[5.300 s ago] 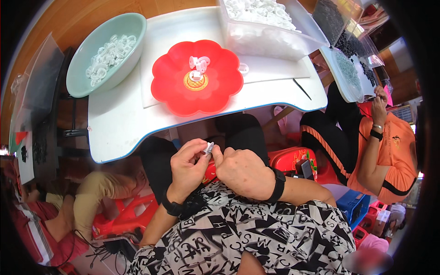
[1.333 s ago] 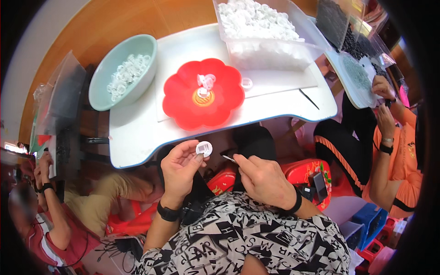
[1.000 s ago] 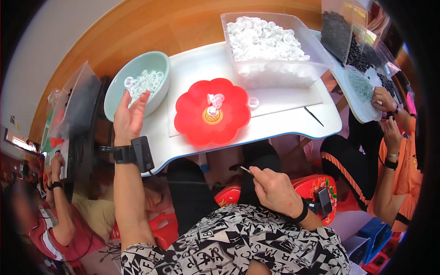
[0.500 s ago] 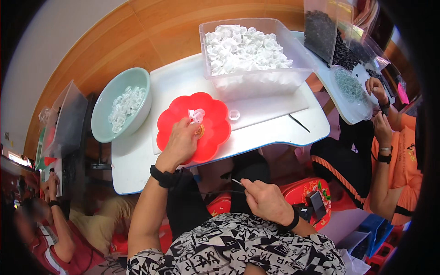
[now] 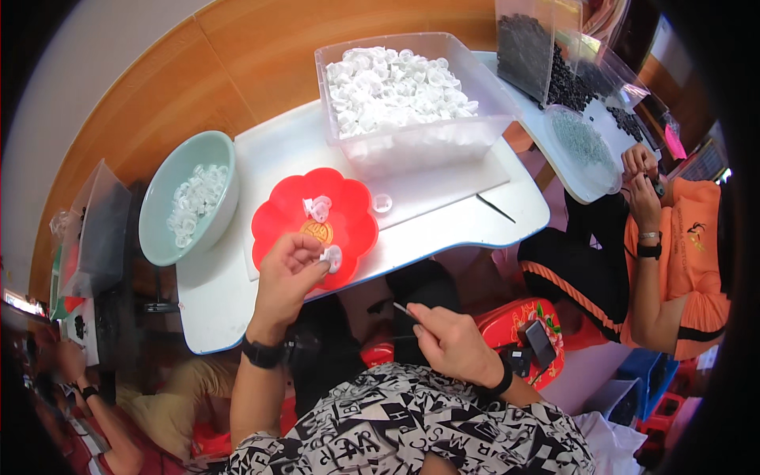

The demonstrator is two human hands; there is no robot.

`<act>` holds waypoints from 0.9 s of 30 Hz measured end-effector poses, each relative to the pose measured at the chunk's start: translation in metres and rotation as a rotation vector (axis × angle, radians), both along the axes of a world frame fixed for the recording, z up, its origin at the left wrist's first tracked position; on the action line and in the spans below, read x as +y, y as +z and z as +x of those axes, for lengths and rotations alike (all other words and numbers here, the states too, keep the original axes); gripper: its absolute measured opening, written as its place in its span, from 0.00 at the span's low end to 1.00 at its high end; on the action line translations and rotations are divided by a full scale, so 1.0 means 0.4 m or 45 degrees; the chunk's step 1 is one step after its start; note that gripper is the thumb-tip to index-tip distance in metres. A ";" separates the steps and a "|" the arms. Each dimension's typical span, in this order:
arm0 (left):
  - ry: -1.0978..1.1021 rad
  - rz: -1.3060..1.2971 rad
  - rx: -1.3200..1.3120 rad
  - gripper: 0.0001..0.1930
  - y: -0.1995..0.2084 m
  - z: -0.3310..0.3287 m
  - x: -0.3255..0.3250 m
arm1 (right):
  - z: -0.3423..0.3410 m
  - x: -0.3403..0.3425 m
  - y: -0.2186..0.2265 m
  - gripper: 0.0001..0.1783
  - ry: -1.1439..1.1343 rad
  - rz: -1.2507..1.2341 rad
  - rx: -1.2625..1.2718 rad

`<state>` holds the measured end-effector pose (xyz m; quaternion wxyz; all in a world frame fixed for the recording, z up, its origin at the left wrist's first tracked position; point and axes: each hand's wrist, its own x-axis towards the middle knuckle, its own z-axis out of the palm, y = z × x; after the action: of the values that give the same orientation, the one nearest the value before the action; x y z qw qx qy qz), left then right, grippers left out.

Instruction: Assembling small plastic components using a pick tool in a manufacturing setting.

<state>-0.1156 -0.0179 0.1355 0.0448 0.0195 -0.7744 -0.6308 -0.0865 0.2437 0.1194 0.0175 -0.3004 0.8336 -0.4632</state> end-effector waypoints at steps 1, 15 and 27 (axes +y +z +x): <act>-0.089 0.408 -0.037 0.10 0.013 0.029 0.019 | -0.004 -0.008 0.004 0.17 -0.026 -0.117 0.008; -0.256 0.688 0.091 0.15 -0.016 0.236 0.105 | 0.070 -0.121 0.070 0.08 -0.103 -0.427 -0.628; -0.154 0.736 0.181 0.15 -0.021 0.295 0.099 | 0.148 -0.086 0.063 0.26 0.261 -0.224 0.007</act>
<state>0.0026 0.0216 0.1270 0.0539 -0.0588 -0.5576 -0.8263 -0.0274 0.2091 0.1446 0.0359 -0.3856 0.7549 -0.5293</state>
